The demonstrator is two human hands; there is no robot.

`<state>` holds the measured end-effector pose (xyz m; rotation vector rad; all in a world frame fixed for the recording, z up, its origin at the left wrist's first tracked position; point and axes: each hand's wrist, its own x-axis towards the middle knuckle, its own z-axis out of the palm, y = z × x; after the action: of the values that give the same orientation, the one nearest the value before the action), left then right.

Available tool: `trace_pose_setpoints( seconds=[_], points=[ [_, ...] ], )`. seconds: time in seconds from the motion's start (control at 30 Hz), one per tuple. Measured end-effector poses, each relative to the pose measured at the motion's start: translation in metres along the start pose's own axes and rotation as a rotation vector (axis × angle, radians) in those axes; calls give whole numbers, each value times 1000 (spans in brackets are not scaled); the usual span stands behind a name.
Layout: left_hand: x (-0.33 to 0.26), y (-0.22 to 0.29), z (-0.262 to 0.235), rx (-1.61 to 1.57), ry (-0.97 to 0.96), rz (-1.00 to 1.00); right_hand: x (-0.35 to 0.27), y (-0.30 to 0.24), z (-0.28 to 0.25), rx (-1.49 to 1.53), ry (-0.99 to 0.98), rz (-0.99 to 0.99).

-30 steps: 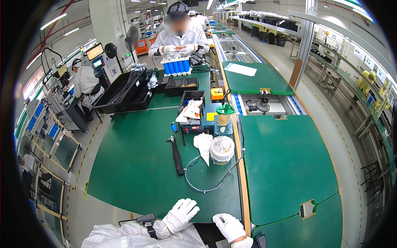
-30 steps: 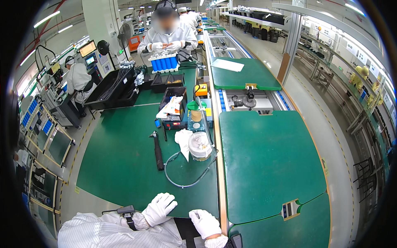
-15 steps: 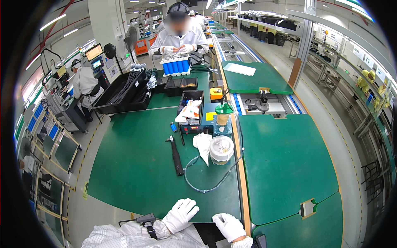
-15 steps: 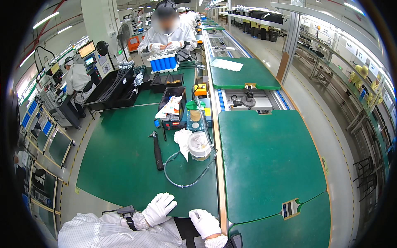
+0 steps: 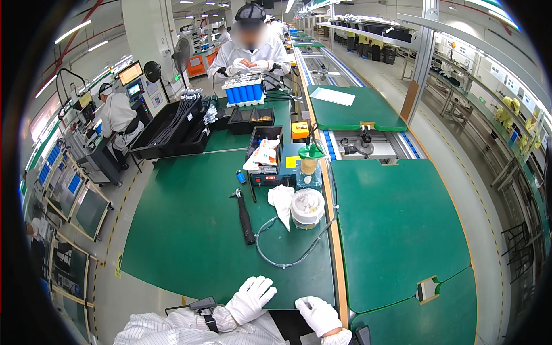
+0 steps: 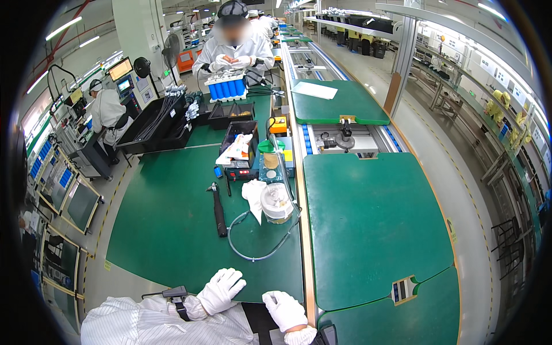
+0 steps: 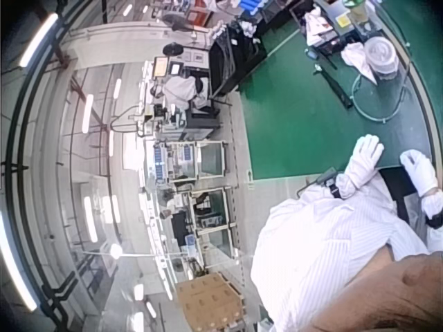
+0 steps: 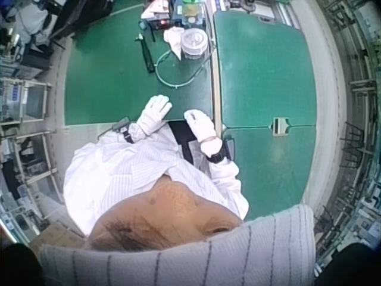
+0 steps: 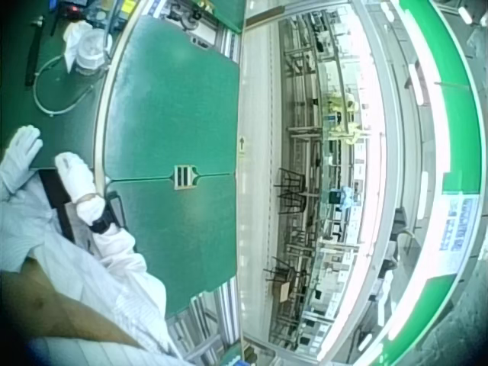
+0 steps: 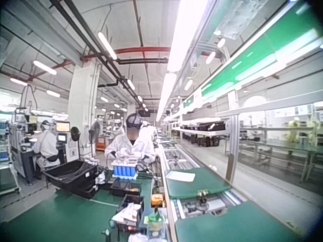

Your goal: Assembling electronic components and applying sealant to a battery module on a production line.

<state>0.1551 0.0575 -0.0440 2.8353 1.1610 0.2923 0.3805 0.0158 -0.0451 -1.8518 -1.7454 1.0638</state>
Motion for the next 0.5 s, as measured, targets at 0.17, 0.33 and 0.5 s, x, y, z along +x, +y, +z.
trace_pose_setpoints(
  seconds=[0.17, 0.33, 0.5],
  points=[
    [-1, 0, 2, 0, 4, -1, 0, 0, 0, 5, -4, 0],
    [-2, -2, 5, 3, 14, 0, 1, 0, 0, 6, -5, 2],
    [-1, -1, 1, 7, -15, -5, 1, -2, -1, 6, 1, 8]
  ],
)
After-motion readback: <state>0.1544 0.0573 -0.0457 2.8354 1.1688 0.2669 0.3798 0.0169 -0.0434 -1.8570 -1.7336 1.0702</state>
